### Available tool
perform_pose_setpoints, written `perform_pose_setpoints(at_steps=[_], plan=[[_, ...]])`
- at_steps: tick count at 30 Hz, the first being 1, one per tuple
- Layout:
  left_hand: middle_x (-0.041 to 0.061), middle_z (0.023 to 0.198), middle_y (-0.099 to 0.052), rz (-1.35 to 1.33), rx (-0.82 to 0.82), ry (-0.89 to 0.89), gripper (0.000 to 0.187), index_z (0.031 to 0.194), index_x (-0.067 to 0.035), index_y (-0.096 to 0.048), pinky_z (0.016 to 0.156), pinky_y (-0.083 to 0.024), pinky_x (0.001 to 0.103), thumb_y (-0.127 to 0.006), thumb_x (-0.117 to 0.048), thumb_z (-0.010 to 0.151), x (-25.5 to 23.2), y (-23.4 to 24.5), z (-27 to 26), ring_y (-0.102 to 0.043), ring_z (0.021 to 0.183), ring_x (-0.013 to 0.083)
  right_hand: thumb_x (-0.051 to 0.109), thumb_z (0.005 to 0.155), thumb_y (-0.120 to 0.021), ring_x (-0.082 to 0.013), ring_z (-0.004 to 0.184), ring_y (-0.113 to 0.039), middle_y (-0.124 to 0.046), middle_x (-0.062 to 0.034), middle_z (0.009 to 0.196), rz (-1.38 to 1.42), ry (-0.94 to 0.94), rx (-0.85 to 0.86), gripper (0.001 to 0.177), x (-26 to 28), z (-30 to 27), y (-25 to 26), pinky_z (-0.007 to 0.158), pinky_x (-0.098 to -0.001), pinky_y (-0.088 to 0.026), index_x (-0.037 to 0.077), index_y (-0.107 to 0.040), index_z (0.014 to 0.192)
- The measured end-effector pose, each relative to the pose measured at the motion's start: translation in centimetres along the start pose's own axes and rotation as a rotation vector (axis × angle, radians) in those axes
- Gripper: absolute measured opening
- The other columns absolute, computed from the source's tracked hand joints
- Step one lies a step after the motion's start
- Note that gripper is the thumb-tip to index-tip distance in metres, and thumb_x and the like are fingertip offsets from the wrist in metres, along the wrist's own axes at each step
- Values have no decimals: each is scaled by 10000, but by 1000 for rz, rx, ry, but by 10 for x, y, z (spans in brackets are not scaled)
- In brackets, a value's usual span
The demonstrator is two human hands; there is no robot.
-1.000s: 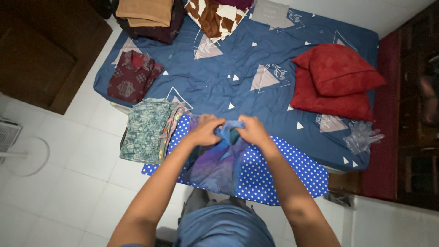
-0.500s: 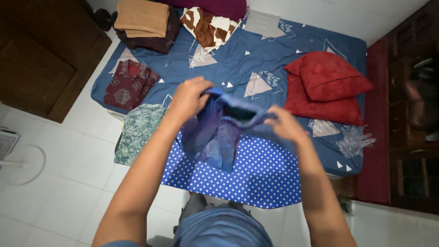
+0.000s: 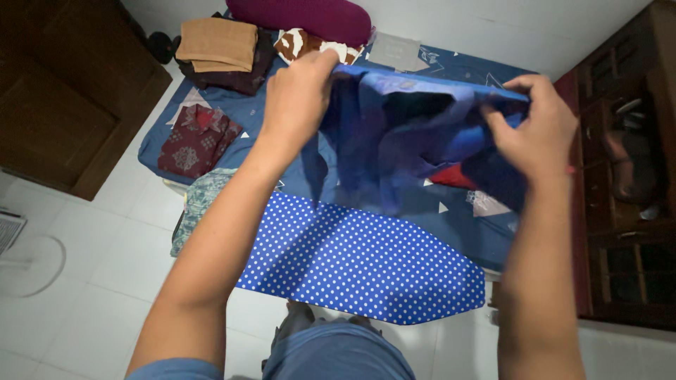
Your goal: The person folds two shirts on a table and places them onto a bed.
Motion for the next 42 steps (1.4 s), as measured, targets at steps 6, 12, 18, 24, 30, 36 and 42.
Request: perform_pose_setpoints(at_steps=[6, 12, 18, 24, 30, 36, 42], plan=[[184, 886, -706, -86, 13, -103, 163, 960, -44, -660, 665, -507, 561, -708, -200, 946, -36, 14, 18, -675, 849, 439, -169, 784, -595, -326, 1032, -675, -645, -151, 1059, -239, 81, 135, 336, -39, 4, 38, 960, -404, -553, 29, -685, 1041], [186, 728, -663, -495, 328, 69, 157, 975, -39, -714, 623, -507, 405, -673, -191, 975, -67, 16, 2, -660, 637, 314, -179, 831, -532, -297, 1089, -687, -651, -137, 1113, -271, -28, -35, 366, -73, 4, 75, 970, -394, -552, 49, -645, 1094], [6, 870, -738, -1109, 463, 168, 318, 962, -2, -734, 808, -551, 265, -573, -256, 1066, -55, 12, -50, -653, 841, 66, -181, 842, -450, -297, 1132, -652, -653, -126, 1152, -126, -34, -103, 464, -99, 47, 28, 1074, -389, -540, 55, -598, 1212], [41, 1004, -737, -1517, 510, 904, 356, 1146, 5, -707, 789, -554, 285, -610, -318, 1029, 6, 5, -138, -672, 865, 116, 125, 667, -725, -396, 1151, -545, -682, -136, 1086, -385, 329, -275, 309, 18, 111, -129, 968, -697, -251, 162, -720, 974], [114, 1071, -756, -1257, 227, 1405, 450, 1238, 17, -667, 808, -592, 380, -608, -344, 976, 159, -55, -319, -719, 913, 225, -1, 766, -701, -319, 1326, -496, -594, -110, 1275, 52, 294, 176, 530, 142, -3, -303, 1147, -682, -194, 140, -639, 1273], [214, 986, -708, -66, 251, 1129, 318, 1065, 13, -703, 805, -531, 480, -748, -251, 894, 259, -104, -509, -676, 912, 388, 178, 861, -776, -351, 1200, -627, -678, -143, 1266, 445, -51, 544, 396, 92, -213, -366, 1005, -439, -490, 65, -684, 1229], [150, 1019, -664, 123, 192, 713, 300, 1044, -76, -702, 854, -502, 493, -769, -112, 753, 187, -120, -492, -633, 972, 381, 348, 717, -861, -359, 1184, -621, -681, -143, 1243, -13, -510, 758, 544, -15, -402, -321, 999, -460, -496, 106, -716, 1182]])
Point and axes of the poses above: each hand's wrist, its own z-axis towards the middle knuckle, its own y-axis out of the back of the hand, x = y × z, the point moved 4 cm from there along z, towards the middle knuckle
